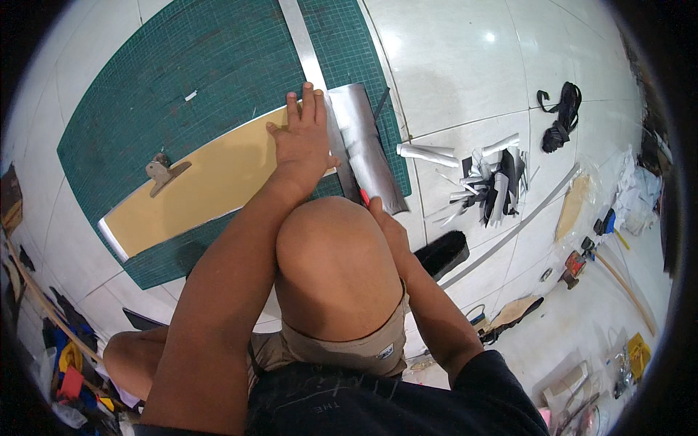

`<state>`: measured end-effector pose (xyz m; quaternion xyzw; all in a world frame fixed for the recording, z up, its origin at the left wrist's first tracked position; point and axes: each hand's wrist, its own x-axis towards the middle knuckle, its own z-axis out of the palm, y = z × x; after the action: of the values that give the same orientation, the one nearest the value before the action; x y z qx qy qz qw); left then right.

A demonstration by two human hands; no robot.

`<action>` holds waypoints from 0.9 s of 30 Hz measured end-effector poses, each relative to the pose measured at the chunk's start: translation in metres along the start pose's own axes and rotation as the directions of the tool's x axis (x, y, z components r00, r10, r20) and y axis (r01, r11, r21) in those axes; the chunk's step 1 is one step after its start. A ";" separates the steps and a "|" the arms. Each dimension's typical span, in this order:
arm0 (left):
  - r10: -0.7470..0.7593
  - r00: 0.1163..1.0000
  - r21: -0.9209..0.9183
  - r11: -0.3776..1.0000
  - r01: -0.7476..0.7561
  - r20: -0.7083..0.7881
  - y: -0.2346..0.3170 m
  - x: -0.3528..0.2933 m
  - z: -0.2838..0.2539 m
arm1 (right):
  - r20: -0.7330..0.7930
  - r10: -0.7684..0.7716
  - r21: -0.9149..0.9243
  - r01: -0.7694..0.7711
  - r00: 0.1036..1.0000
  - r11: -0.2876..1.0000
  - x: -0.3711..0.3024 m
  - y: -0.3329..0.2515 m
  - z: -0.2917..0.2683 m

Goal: The person aligns a template over a strip of silver fabric on a cutting mat, uses a ruler to guide a utility knife, and cuts the fabric into smaller segments before gathering and moving the pieces.

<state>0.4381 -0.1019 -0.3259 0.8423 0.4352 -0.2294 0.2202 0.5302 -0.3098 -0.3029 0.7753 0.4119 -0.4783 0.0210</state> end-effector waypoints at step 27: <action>-0.017 0.999 0.087 0.996 0.014 0.031 0.006 0.003 -0.006 | -0.450 -0.220 0.024 0.258 0.866 0.966 0.105 -0.060 -0.030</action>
<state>0.4455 -0.0996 -0.3223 0.8439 0.4278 -0.2633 0.1885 0.5336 -0.1925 -0.3445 0.8069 0.4785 -0.3046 -0.1650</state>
